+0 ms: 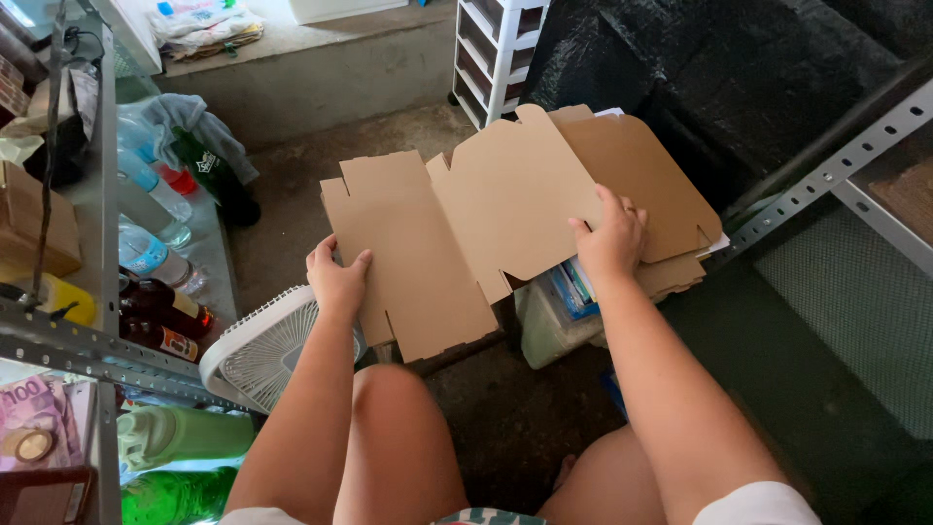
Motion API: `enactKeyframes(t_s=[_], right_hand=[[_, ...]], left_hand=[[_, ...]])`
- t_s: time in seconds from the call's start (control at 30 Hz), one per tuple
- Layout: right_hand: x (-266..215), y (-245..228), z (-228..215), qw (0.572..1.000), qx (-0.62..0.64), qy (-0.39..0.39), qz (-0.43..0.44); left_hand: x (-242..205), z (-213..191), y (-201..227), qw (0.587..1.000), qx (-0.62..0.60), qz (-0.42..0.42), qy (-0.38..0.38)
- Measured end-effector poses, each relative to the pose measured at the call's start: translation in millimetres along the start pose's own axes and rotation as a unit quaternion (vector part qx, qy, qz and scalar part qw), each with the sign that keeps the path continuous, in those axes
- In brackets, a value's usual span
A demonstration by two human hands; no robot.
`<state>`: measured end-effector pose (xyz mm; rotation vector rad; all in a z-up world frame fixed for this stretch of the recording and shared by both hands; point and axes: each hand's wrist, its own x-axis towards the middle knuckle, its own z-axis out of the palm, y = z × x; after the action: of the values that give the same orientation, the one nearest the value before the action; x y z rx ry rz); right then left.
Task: The person takes flat cardboard pieces from a metal shelf, unfolds them, and places them on a stack on a small stool. The person repeats this process multiple times, handling the cardboard pieces by hand.
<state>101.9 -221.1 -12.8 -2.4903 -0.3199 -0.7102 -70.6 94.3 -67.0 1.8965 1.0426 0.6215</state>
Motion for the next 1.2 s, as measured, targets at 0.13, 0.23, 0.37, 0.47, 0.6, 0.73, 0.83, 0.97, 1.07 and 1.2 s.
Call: enactKeyframes(t_s=[0.13,0.23,0.37,0.47,0.6,0.73,0.83,0.97,1.07,1.2], right_hand=[[1.5,0.7,3.0,0.999,-0.009,0.022,-0.031],[0.1,9.8,11.0,0.997,-0.038,0.042,-0.058],[-1.2,14.6,17.3,0.997,-0.069,0.004,-0.021],[-4.2,17.2,19.1,0.994,-0.102,-0.032,-0.014],[-6.9,24.1,25.0,0.994,-0.107,-0.024,-0.027],[-9.7,30.1,27.8,0.993,-0.110,-0.035,-0.028],[-11.1,30.3,28.9,0.992,-0.117,-0.035,-0.029],[-12.2,30.0,31.3,0.992,-0.119,-0.027,-0.029],[-12.3,29.9,31.2,0.992,-0.119,-0.037,-0.024],[-12.8,29.8,30.8,0.991,-0.124,-0.055,-0.019]], left_hand=[[6.8,4.0,-3.6,1.000,-0.003,-0.001,-0.005],[10.2,9.7,-10.6,1.000,0.023,-0.017,-0.010],[12.0,19.2,-16.5,0.999,-0.003,-0.043,-0.018],[13.4,25.2,-22.4,0.998,0.019,-0.050,-0.034],[13.7,27.8,-25.6,0.997,0.049,-0.046,-0.031],[12.3,27.4,-24.7,0.996,0.065,-0.047,-0.044],[12.2,31.4,-23.1,0.994,0.092,-0.040,-0.051],[16.2,32.6,-22.2,0.993,0.091,-0.027,-0.064],[16.8,29.4,-20.2,0.985,0.106,-0.069,-0.116],[19.1,26.7,-15.6,0.977,0.118,-0.098,-0.145]])
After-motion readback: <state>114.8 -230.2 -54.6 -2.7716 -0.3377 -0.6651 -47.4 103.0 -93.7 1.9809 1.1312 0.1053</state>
